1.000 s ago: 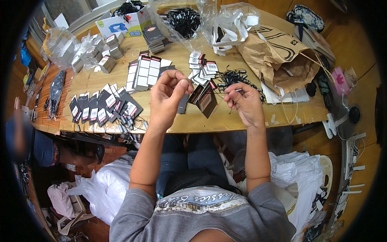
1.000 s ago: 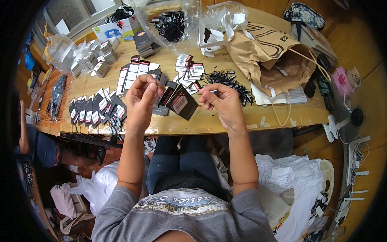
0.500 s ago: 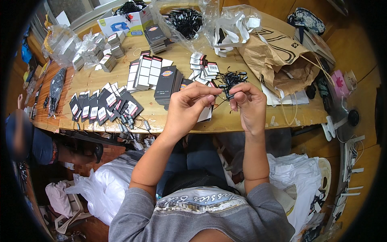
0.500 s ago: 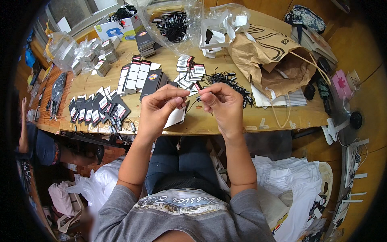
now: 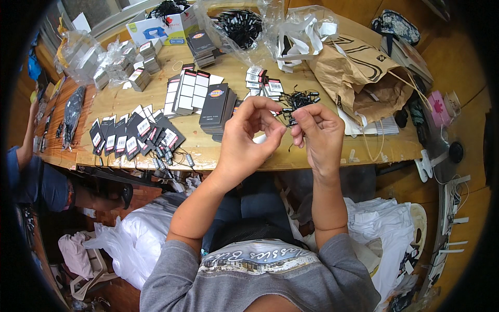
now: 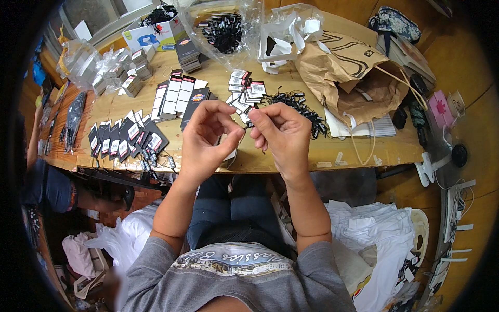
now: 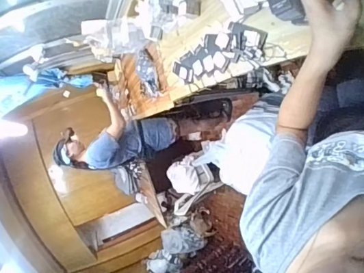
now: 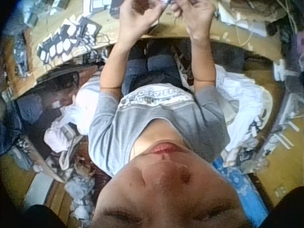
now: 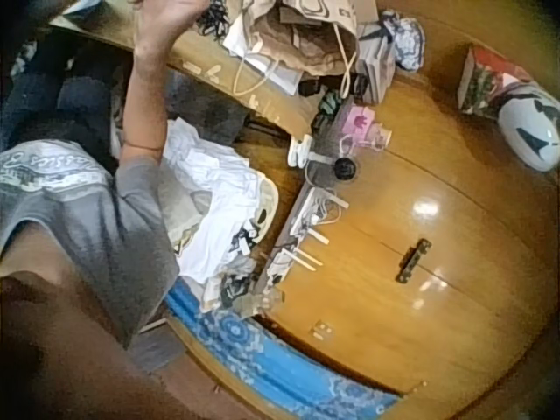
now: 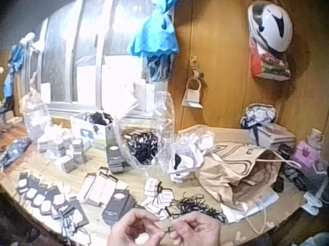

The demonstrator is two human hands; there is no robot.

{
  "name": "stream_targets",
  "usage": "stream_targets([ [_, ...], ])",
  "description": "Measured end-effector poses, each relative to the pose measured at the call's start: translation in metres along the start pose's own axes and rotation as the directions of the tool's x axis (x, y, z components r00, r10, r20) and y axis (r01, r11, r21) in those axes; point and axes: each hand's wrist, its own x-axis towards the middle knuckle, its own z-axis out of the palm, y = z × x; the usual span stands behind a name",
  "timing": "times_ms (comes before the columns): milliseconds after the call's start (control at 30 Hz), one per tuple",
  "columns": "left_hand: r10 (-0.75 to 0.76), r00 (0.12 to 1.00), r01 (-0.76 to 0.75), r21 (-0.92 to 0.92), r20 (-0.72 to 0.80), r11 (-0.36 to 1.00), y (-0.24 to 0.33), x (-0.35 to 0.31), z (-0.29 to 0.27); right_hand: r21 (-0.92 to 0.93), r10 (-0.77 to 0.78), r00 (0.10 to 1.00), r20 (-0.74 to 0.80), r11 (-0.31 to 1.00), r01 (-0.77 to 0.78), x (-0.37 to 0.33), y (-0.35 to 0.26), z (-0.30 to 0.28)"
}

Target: The person sits at a cluttered table and repeatedly picks up small black rectangular tags and black plastic fasteners. They thread the fasteners through the tags and place the assembled items into a pile on the table.

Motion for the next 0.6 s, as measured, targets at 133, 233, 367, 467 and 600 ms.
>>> stream_targets([
  [133, 0.006, 1.000, -0.006, 0.027, 0.000, 1.000, 0.0002, -0.0021, 0.0028, -0.017, -0.012, 1.000, 0.028, 1.000, 0.013, 0.0011, 0.0020, -0.0007],
  [233, 0.027, 0.999, -0.026, 0.026, -0.021, 0.999, -0.0004, -0.0012, 0.0010, -0.030, -0.011, 1.000, 0.005, 0.999, 0.011, 0.0020, -0.0012, -0.0045],
  [367, 0.030, 0.999, -0.029, 0.025, -0.018, 0.999, 0.0019, 0.0003, 0.0005, -0.021, 0.009, 1.000, 0.026, 1.000, -0.008, 0.0011, -0.0030, -0.0030],
  [467, 0.016, 1.000, -0.017, 0.033, 0.006, 0.999, 0.0018, 0.0008, 0.0015, -0.018, 0.010, 0.999, 0.040, 1.000, -0.009, 0.0007, -0.0037, -0.0025],
  [600, -0.003, 1.000, 0.002, 0.043, 0.009, 0.999, 0.0038, 0.0014, 0.0020, -0.065, -0.015, 0.997, 0.070, 0.998, 0.020, 0.0001, -0.0034, -0.0038],
])
